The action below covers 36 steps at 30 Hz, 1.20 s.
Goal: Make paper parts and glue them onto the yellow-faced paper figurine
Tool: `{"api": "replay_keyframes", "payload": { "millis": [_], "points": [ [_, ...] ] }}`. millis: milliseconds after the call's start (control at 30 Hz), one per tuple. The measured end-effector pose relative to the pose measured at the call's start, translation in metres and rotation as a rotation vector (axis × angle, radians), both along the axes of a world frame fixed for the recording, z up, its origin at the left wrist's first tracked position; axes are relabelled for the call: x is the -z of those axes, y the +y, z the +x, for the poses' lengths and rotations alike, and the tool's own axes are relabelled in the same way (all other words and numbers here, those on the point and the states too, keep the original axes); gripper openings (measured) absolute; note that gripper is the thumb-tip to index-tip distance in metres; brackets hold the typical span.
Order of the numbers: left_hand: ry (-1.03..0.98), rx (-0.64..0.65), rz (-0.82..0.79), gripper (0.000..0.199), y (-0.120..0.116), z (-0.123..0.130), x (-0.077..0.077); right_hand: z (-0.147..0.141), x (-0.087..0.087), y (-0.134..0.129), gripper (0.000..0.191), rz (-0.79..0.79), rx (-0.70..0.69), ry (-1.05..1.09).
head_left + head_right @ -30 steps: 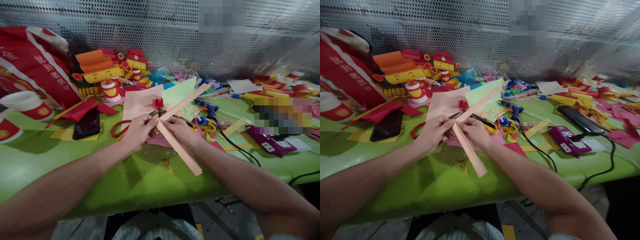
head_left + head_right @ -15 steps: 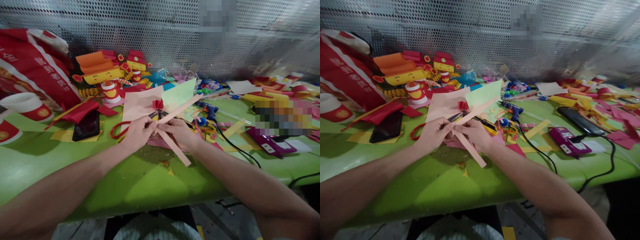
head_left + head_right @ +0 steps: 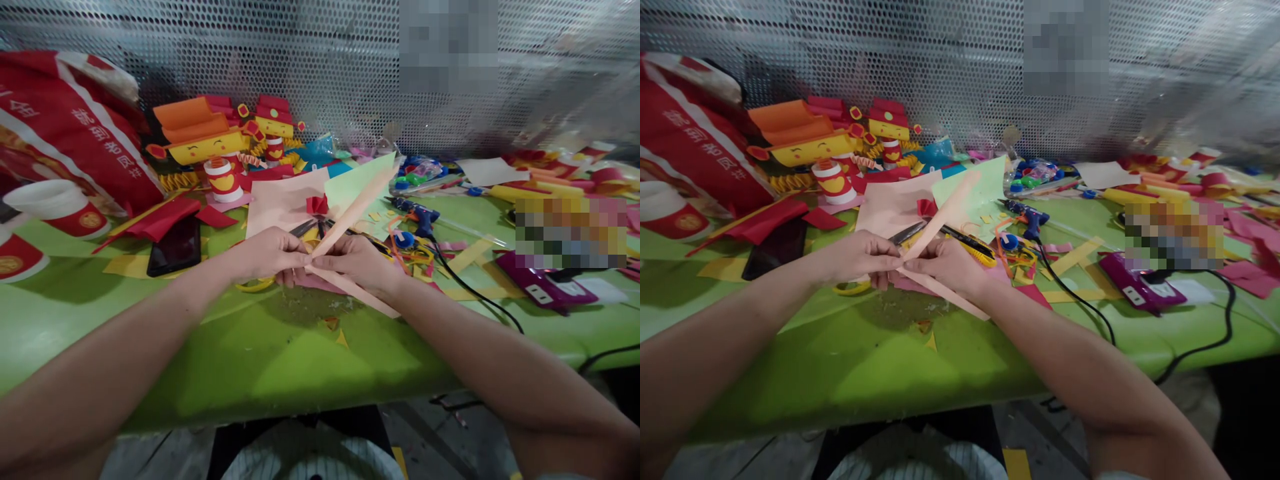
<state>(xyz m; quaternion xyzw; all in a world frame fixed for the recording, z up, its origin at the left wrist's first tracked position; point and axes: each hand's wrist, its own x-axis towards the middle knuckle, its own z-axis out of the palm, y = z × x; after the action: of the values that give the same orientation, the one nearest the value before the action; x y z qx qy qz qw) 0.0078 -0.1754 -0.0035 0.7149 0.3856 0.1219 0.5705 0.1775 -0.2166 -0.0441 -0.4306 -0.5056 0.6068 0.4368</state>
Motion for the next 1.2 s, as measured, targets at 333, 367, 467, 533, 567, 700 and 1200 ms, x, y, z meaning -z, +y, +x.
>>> {"api": "replay_keyframes", "payload": {
  "millis": [333,367,467,533,567,700,1200],
  "points": [
    [0.061,-0.063,0.355,0.021,-0.013,0.006,0.006,0.01,-0.011,-0.003,0.018,0.231,0.045,-0.399],
    [0.077,-0.063,0.392,0.021,-0.014,0.006,0.007,0.012,-0.011,-0.003,0.019,0.241,0.044,-0.432],
    [0.07,-0.049,0.408,0.021,-0.015,0.007,0.008,0.014,-0.011,-0.002,0.021,0.284,0.013,-0.447],
    [0.047,-0.037,0.43,0.024,-0.016,0.008,0.009,0.014,-0.01,-0.002,0.019,0.335,-0.011,-0.414],
    [0.047,-0.037,0.472,0.026,-0.017,0.008,0.01,0.014,-0.01,-0.002,0.018,0.362,-0.023,-0.393],
    [0.109,-0.104,0.807,0.028,-0.022,0.011,0.019,0.014,-0.009,-0.002,0.02,0.417,-0.029,-0.399],
    [0.076,-0.033,0.745,0.027,-0.016,0.016,0.018,0.018,-0.008,0.005,0.026,0.546,0.002,-0.652]
  ]
}}
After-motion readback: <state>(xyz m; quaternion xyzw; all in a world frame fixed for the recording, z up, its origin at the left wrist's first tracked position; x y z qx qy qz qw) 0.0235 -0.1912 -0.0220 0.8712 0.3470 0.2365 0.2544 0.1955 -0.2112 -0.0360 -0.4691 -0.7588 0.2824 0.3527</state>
